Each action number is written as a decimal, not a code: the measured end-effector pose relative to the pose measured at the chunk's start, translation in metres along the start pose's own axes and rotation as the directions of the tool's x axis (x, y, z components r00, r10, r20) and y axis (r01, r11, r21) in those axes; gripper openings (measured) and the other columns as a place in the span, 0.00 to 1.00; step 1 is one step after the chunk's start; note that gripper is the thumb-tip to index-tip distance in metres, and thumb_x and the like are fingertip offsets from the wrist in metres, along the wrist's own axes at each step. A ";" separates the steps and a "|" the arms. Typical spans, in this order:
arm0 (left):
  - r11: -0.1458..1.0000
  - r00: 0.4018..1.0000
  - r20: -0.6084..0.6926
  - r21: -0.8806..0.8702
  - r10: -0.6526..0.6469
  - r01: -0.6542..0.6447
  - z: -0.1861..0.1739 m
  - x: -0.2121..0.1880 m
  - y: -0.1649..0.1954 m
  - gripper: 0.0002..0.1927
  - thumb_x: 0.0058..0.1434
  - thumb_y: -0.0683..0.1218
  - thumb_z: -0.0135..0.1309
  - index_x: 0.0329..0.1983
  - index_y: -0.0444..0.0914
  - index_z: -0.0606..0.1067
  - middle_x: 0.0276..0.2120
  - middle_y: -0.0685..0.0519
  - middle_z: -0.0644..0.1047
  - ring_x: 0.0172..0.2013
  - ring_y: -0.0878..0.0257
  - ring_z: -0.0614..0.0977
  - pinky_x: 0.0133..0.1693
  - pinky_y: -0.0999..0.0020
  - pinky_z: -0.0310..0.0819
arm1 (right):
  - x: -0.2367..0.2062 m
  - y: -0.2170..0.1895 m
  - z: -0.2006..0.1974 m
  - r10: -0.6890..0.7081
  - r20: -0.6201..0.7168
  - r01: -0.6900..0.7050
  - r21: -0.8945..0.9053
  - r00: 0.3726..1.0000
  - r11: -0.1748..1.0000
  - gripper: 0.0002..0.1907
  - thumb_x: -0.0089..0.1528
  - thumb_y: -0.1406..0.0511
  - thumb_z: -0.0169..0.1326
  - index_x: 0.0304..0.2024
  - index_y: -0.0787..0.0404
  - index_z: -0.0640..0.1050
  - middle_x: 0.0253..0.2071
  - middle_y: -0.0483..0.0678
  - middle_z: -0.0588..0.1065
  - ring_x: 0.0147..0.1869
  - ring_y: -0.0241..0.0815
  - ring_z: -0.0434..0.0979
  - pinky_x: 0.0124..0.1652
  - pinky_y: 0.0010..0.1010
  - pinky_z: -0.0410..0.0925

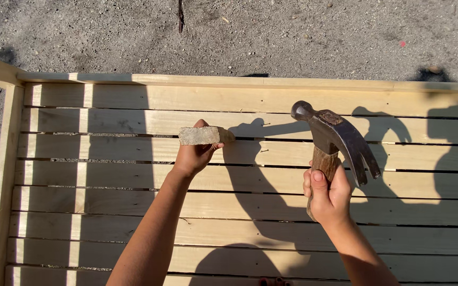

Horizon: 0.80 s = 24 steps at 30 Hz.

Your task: The person holds a small concrete block in one hand and a claw hammer in the other, repeatedly striking the block with the hammer while standing over a slatted wooden frame, repositioning and turning the block between strikes.

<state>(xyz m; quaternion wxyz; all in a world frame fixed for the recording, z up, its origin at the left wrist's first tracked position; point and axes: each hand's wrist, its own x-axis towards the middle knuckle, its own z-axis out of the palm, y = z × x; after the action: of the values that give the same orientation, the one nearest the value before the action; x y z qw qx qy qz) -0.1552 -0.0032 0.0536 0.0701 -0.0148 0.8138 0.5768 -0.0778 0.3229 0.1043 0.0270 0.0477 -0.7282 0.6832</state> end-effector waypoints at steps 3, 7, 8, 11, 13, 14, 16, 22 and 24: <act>0.988 0.999 0.008 -0.149 0.035 -0.033 0.002 0.000 -0.001 0.18 0.60 0.40 0.64 0.43 0.36 0.66 0.38 0.52 0.77 0.41 0.71 0.77 0.45 0.74 0.76 | -0.007 0.003 0.010 -0.035 0.037 0.036 -0.027 0.999 0.999 0.21 0.72 0.61 0.46 0.61 0.68 0.63 0.28 0.42 0.69 0.25 0.29 0.65 0.25 0.21 0.62; 0.982 0.993 -0.032 -0.147 0.116 -0.120 0.003 0.000 0.002 0.17 0.60 0.39 0.65 0.42 0.35 0.67 0.37 0.53 0.77 0.40 0.72 0.76 0.44 0.76 0.75 | -0.013 0.010 0.016 0.059 0.117 -0.009 -0.392 0.991 0.920 0.20 0.69 0.60 0.50 0.59 0.66 0.71 0.18 0.39 0.69 0.19 0.29 0.67 0.21 0.23 0.62; 0.984 0.988 -0.048 -0.101 0.146 -0.150 0.004 0.000 0.004 0.17 0.61 0.39 0.66 0.41 0.35 0.67 0.35 0.52 0.76 0.38 0.71 0.75 0.43 0.76 0.74 | -0.010 0.008 0.016 0.079 0.127 -0.016 -0.431 0.989 0.902 0.19 0.68 0.60 0.50 0.56 0.66 0.72 0.17 0.39 0.68 0.18 0.29 0.66 0.21 0.24 0.61; 0.994 1.000 -0.016 -0.104 -0.010 0.009 0.007 0.002 0.009 0.17 0.57 0.40 0.66 0.39 0.35 0.67 0.35 0.56 0.78 0.38 0.74 0.76 0.41 0.78 0.74 | 0.013 -0.005 0.013 0.268 0.149 -0.182 -0.429 0.952 0.885 0.15 0.68 0.59 0.50 0.47 0.66 0.72 0.16 0.40 0.66 0.16 0.31 0.64 0.19 0.27 0.59; 0.999 1.000 -0.014 0.038 -0.013 0.014 0.009 0.002 0.013 0.17 0.59 0.42 0.68 0.38 0.34 0.69 0.31 0.53 0.76 0.34 0.70 0.73 0.37 0.76 0.71 | 0.041 -0.016 0.016 0.524 0.203 -0.468 -0.268 0.827 0.842 0.16 0.70 0.58 0.49 0.37 0.66 0.69 0.17 0.42 0.65 0.17 0.33 0.62 0.18 0.30 0.59; 0.994 1.000 -0.013 0.112 -0.014 0.016 0.010 0.002 0.014 0.18 0.60 0.43 0.70 0.38 0.34 0.70 0.30 0.52 0.75 0.32 0.68 0.71 0.36 0.75 0.69 | 0.057 -0.021 0.017 0.520 0.220 -0.466 -0.254 0.826 0.848 0.16 0.70 0.56 0.48 0.37 0.64 0.69 0.17 0.43 0.65 0.17 0.34 0.62 0.18 0.29 0.60; 0.995 0.998 -0.014 0.076 0.059 -0.058 0.011 0.001 0.016 0.16 0.59 0.43 0.69 0.38 0.33 0.72 0.32 0.53 0.76 0.34 0.69 0.75 0.38 0.76 0.70 | 0.088 -0.024 0.023 0.507 0.218 -0.480 -0.168 0.834 0.861 0.17 0.70 0.54 0.46 0.37 0.62 0.68 0.18 0.45 0.66 0.17 0.34 0.63 0.18 0.29 0.62; 0.982 0.985 -0.028 -0.071 0.172 -0.173 0.008 0.004 0.011 0.14 0.58 0.42 0.67 0.43 0.33 0.75 0.39 0.55 0.78 0.42 0.70 0.81 0.46 0.74 0.79 | 0.102 -0.046 0.036 0.485 0.173 -0.511 0.168 0.857 0.843 0.20 0.70 0.52 0.43 0.44 0.63 0.70 0.22 0.47 0.68 0.18 0.34 0.65 0.20 0.29 0.65; 0.984 0.986 -0.036 -0.069 0.162 -0.164 0.007 0.007 0.008 0.14 0.57 0.42 0.66 0.44 0.34 0.76 0.40 0.55 0.80 0.42 0.70 0.81 0.45 0.74 0.80 | 0.086 -0.076 0.032 0.407 0.196 -0.446 0.233 0.892 0.864 0.21 0.70 0.52 0.43 0.47 0.64 0.70 0.23 0.48 0.69 0.19 0.35 0.65 0.22 0.29 0.65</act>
<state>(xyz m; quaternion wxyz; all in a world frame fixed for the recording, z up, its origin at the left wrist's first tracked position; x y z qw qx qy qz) -0.1622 0.0069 0.0579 0.0097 0.0405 0.7919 0.6093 -0.1544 0.2833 0.1863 -0.1831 -0.0636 -0.6199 0.7604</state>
